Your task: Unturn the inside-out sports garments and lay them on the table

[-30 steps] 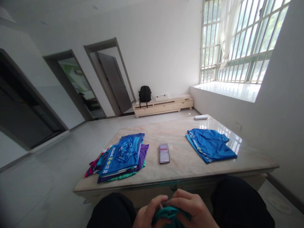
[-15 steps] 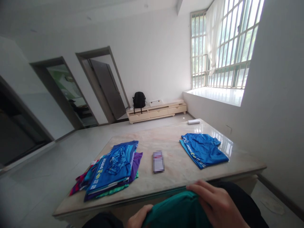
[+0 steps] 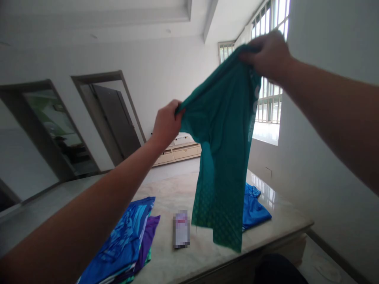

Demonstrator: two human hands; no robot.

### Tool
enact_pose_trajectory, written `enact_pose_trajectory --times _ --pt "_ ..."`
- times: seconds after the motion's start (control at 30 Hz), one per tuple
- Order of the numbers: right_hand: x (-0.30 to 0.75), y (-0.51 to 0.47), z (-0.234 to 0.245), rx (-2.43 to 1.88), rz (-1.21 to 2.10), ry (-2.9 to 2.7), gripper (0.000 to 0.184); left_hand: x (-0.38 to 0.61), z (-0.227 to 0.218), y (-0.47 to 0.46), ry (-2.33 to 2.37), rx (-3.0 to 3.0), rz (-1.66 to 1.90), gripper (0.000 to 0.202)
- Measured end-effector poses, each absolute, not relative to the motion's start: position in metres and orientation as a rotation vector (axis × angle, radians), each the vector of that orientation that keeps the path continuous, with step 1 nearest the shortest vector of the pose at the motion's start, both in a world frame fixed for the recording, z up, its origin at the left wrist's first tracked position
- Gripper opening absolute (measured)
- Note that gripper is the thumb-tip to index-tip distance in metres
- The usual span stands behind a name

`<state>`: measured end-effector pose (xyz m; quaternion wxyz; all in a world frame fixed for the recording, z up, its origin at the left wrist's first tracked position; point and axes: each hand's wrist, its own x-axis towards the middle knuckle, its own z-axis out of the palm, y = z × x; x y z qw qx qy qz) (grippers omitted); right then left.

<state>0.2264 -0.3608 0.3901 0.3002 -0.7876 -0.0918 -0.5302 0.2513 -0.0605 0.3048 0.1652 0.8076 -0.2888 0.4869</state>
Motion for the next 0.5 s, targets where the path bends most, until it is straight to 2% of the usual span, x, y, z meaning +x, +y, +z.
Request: enact_pose_trajectory --times 0.1,0.2,0.3,0.4,0.5 --pt "0.209 -0.383 0.417 -1.962 -1.664 -0.387 0.088 0.233 0.319 -0.084 -0.956 2.148 1.63 0.024" --pt "0.195 -0.408 0.373 -2.052 -1.712 -0.477 0.08 0.217 0.268 -0.09 -1.088 2.128 1.725 0.021" --pt "0.18 -0.438 0.26 -2.364 -1.541 -0.378 0.057 0.209 0.161 -0.087 -1.147 2.251 1.545 0.02" --pt "0.159 -0.467 0.111 -2.481 -0.876 -0.479 0.026 0.192 0.019 -0.091 -1.12 2.386 1.203 0.02" --pt "0.131 -0.489 -0.015 -2.383 -0.367 -0.297 0.02 0.163 -0.126 -0.11 -1.064 2.491 0.828 0.015"
